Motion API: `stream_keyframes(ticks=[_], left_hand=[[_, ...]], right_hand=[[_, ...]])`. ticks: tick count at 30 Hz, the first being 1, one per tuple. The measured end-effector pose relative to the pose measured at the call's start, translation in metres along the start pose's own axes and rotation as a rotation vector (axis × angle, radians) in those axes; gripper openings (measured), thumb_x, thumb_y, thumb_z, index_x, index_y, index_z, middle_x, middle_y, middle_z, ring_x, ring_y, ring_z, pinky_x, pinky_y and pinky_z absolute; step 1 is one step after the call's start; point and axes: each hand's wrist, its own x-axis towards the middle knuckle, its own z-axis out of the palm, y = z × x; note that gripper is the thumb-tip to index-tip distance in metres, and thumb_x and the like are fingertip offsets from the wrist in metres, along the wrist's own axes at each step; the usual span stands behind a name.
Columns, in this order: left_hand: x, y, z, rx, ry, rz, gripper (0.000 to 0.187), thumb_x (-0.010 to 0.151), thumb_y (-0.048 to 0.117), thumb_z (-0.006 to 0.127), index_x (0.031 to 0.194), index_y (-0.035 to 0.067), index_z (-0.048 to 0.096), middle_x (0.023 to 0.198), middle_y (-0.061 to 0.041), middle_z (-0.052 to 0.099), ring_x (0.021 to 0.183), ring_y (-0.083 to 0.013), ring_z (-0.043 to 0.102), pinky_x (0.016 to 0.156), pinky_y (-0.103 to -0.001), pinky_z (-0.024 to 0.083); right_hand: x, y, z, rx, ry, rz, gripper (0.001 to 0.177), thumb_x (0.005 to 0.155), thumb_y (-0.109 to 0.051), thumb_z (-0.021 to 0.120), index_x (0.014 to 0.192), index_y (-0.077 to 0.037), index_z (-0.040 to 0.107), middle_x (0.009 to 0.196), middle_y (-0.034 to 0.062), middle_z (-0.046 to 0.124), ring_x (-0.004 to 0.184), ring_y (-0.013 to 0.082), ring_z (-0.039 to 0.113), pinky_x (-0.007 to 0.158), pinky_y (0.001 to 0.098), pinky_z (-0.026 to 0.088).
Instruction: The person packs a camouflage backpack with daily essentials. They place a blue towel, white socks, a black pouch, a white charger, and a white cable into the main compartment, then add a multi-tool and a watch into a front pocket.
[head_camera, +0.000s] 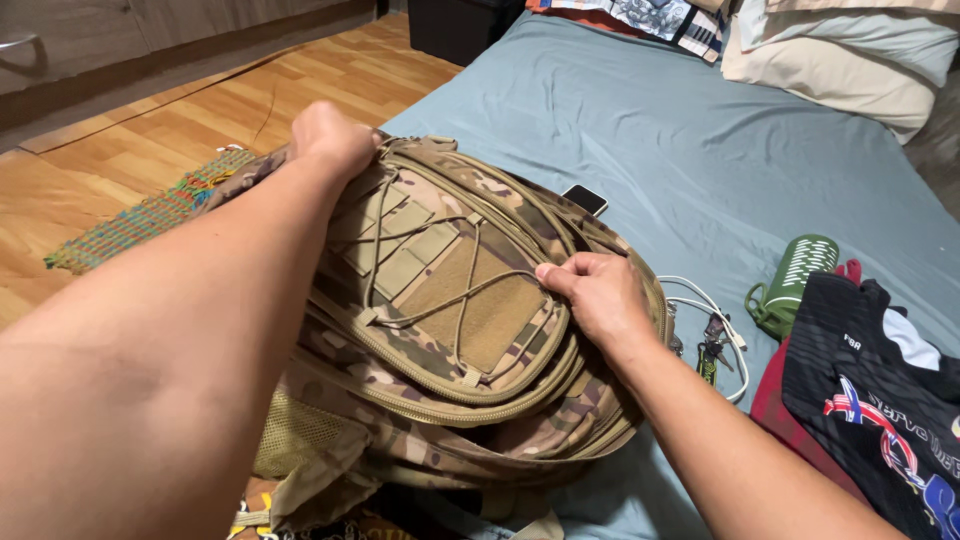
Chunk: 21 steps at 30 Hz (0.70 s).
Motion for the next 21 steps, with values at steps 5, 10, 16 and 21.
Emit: stream_keyframes(ticks=[5,10,16,21], left_hand=[[0.001,0.006,0.008,0.033,-0.057,-0.054,0.045,0.086,0.032,0.076,0.119,0.002,0.071,0.129,-0.021,0.065,0.122,-0.0354,0.062,0.101,-0.044,0.051],[-0.076,0.012,-0.013,0.208,0.103,0.252,0.068,0.085,0.036,0.078,0.129,-0.01,0.053,0.135,-0.026,0.052,0.124,-0.0407,0.051,0.1,-0.05,0.044],[-0.261,-0.007,-0.034,-0.019,0.004,1.097,0.11,0.057,0.067,0.086,0.133,-0.002,0.047,0.137,-0.033,0.046,0.135,-0.0533,0.039,0.11,-0.067,0.023],[-0.291,-0.001,-0.041,0.005,-0.077,1.027,0.098,0.07,0.044,0.084,0.146,-0.002,0.043,0.151,-0.03,0.042,0.143,-0.0484,0.035,0.114,-0.062,0.022]], right_hand=[[0.001,0.003,0.001,-0.006,0.024,0.007,0.035,0.078,-0.037,0.083,0.067,-0.005,0.073,0.057,0.0032,0.064,0.054,0.0132,0.054,0.055,0.0326,0.043],[-0.004,-0.004,-0.001,-0.008,0.042,0.024,0.035,0.08,-0.036,0.083,0.065,-0.005,0.073,0.057,0.0021,0.064,0.052,0.0128,0.053,0.054,0.031,0.043],[-0.001,-0.037,-0.022,0.18,-0.064,0.226,0.026,0.081,-0.028,0.081,0.075,-0.004,0.074,0.057,0.0049,0.058,0.048,0.0188,0.045,0.048,0.0353,0.034],[-0.005,-0.061,-0.036,0.641,-0.183,0.237,0.027,0.089,-0.03,0.074,0.097,-0.005,0.074,0.081,0.003,0.07,0.066,0.0153,0.059,0.06,0.0311,0.045]])
